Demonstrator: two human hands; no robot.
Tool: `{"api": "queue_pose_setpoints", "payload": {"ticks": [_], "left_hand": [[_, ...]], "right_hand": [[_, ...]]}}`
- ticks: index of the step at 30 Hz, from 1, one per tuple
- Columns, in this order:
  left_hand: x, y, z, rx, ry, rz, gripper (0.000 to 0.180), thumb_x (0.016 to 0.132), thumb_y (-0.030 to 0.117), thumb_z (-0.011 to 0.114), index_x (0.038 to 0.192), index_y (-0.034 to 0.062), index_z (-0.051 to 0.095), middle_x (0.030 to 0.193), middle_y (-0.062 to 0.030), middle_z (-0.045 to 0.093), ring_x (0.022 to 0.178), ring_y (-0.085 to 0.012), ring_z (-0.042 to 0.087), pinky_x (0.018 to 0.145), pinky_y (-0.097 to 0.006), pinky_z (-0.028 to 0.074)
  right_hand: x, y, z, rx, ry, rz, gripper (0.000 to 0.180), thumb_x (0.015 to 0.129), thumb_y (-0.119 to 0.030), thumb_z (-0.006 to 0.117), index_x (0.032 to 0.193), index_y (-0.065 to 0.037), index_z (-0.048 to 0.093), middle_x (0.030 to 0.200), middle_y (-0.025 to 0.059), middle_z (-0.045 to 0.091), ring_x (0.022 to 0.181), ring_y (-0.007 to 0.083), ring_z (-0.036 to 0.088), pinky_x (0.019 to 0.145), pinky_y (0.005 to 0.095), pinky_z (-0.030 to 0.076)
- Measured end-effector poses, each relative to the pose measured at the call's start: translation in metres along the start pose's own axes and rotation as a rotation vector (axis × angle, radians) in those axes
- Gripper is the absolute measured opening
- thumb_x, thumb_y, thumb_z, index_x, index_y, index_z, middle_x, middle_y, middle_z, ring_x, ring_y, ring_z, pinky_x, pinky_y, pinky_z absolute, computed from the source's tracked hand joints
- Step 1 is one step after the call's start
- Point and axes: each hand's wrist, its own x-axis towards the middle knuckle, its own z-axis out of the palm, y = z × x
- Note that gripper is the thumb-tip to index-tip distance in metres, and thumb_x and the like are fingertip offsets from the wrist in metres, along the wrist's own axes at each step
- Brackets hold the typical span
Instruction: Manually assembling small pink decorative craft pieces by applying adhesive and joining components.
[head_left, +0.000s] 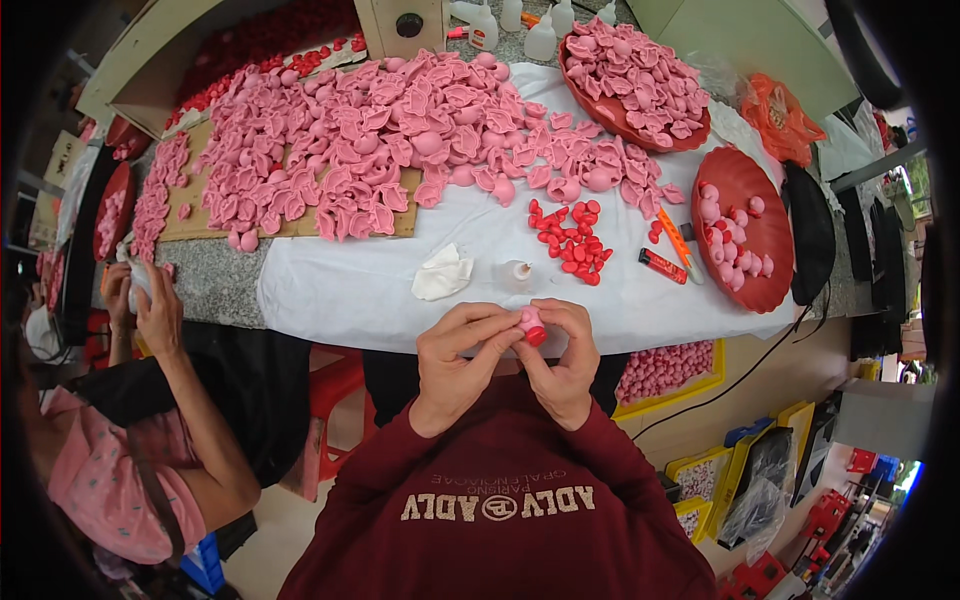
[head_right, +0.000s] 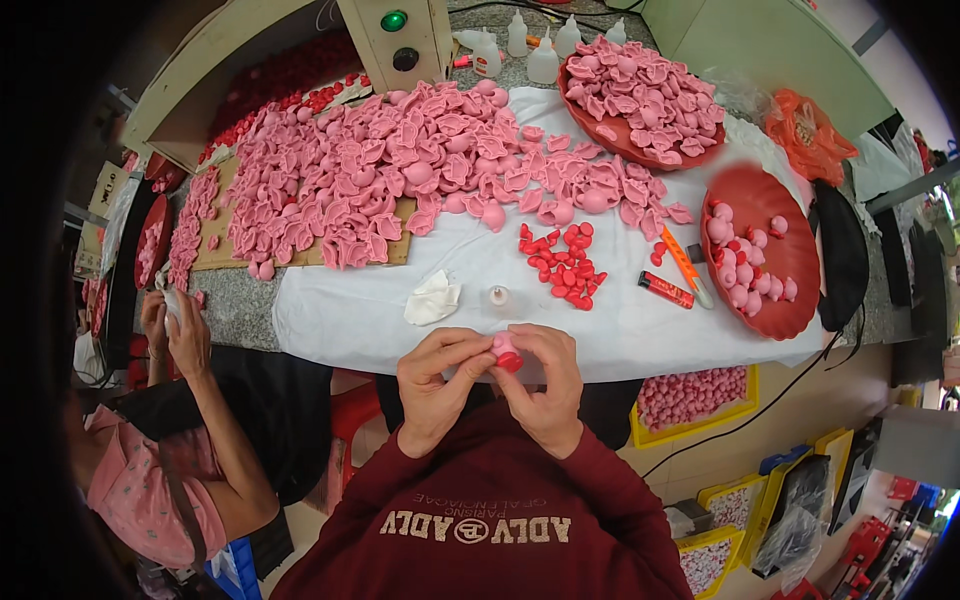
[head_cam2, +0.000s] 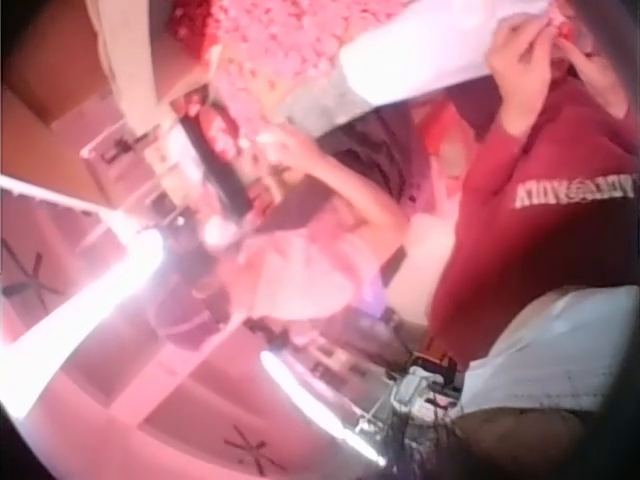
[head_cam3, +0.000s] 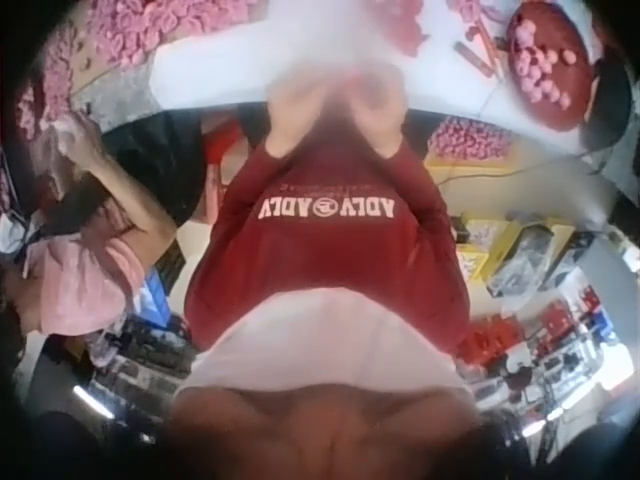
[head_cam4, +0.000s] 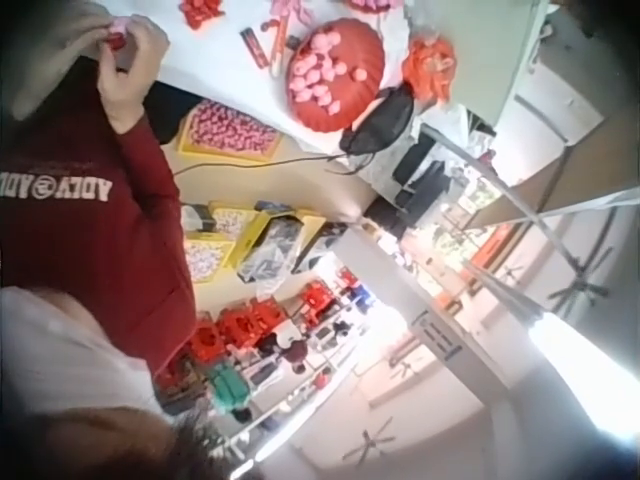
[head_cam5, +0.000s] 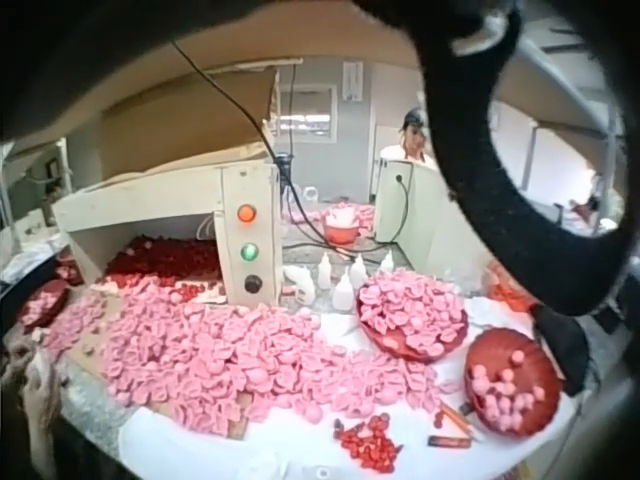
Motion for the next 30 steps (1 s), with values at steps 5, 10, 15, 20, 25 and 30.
{"api": "queue_pose_setpoints", "payload": {"ticks": [5, 10, 15, 20, 25, 30], "left_hand": [[0.0, -0.001, -0.003, -0.069, 0.0, -0.084, 0.017, 0.076, -0.005, 0.062, 0.093, -0.0014, 0.065, 0.091, -0.0099, 0.06, 0.081, -0.0129, 0.057, 0.069, -0.022, 0.047], [0.0, 0.0, -0.005, -0.295, -0.064, -0.269, 0.019, 0.077, -0.001, 0.062, 0.095, 0.0026, 0.066, 0.094, -0.0091, 0.061, 0.083, -0.0134, 0.059, 0.07, -0.023, 0.048], [-0.001, -0.004, -0.005, -0.355, -0.069, -0.295, 0.019, 0.077, -0.004, 0.06, 0.095, 0.0012, 0.066, 0.097, -0.0104, 0.06, 0.086, -0.0144, 0.059, 0.074, -0.023, 0.049], [0.001, -0.004, -0.007, -0.348, -0.085, -0.286, 0.019, 0.075, -0.006, 0.06, 0.093, 0.0002, 0.066, 0.097, -0.011, 0.06, 0.086, -0.0154, 0.06, 0.075, -0.023, 0.05], [0.001, -0.002, -0.007, -0.329, -0.075, -0.317, 0.018, 0.074, -0.007, 0.061, 0.089, 0.0005, 0.067, 0.094, -0.0106, 0.06, 0.085, -0.0153, 0.06, 0.074, -0.023, 0.05], [0.002, 0.003, -0.006, -0.347, -0.08, -0.332, 0.018, 0.074, -0.007, 0.061, 0.09, 0.0013, 0.067, 0.094, -0.0103, 0.06, 0.085, -0.0152, 0.06, 0.074, -0.023, 0.05]], "right_hand": [[0.003, -0.006, -0.007, 0.038, -0.058, 0.025, 0.031, 0.07, 0.001, 0.064, 0.101, -0.002, 0.056, 0.099, 0.0131, 0.059, 0.091, 0.0261, 0.055, 0.078, 0.032, 0.044], [0.008, -0.009, -0.014, 0.214, -0.062, 0.264, 0.018, 0.076, 0.002, 0.06, 0.094, -0.001, 0.061, 0.092, 0.0103, 0.062, 0.079, 0.0156, 0.057, 0.07, 0.025, 0.045], [0.017, -0.019, -0.02, 0.218, -0.118, 0.395, 0.015, 0.077, 0.001, 0.062, 0.092, 0.0, 0.064, 0.088, 0.0075, 0.063, 0.072, 0.0086, 0.055, 0.062, 0.0193, 0.044], [0.015, -0.018, -0.018, 0.213, -0.12, 0.336, 0.018, 0.076, 0.002, 0.062, 0.094, -0.001, 0.066, 0.091, 0.0104, 0.064, 0.076, 0.0116, 0.059, 0.064, 0.0207, 0.048], [0.014, -0.02, -0.019, 0.196, -0.124, 0.347, 0.02, 0.076, 0.002, 0.062, 0.096, -0.002, 0.066, 0.093, 0.0116, 0.064, 0.08, 0.0132, 0.061, 0.068, 0.0217, 0.049], [0.012, -0.018, -0.018, 0.169, -0.118, 0.315, 0.021, 0.076, 0.003, 0.061, 0.096, -0.002, 0.065, 0.093, 0.0119, 0.064, 0.081, 0.014, 0.061, 0.069, 0.0222, 0.049]]}}
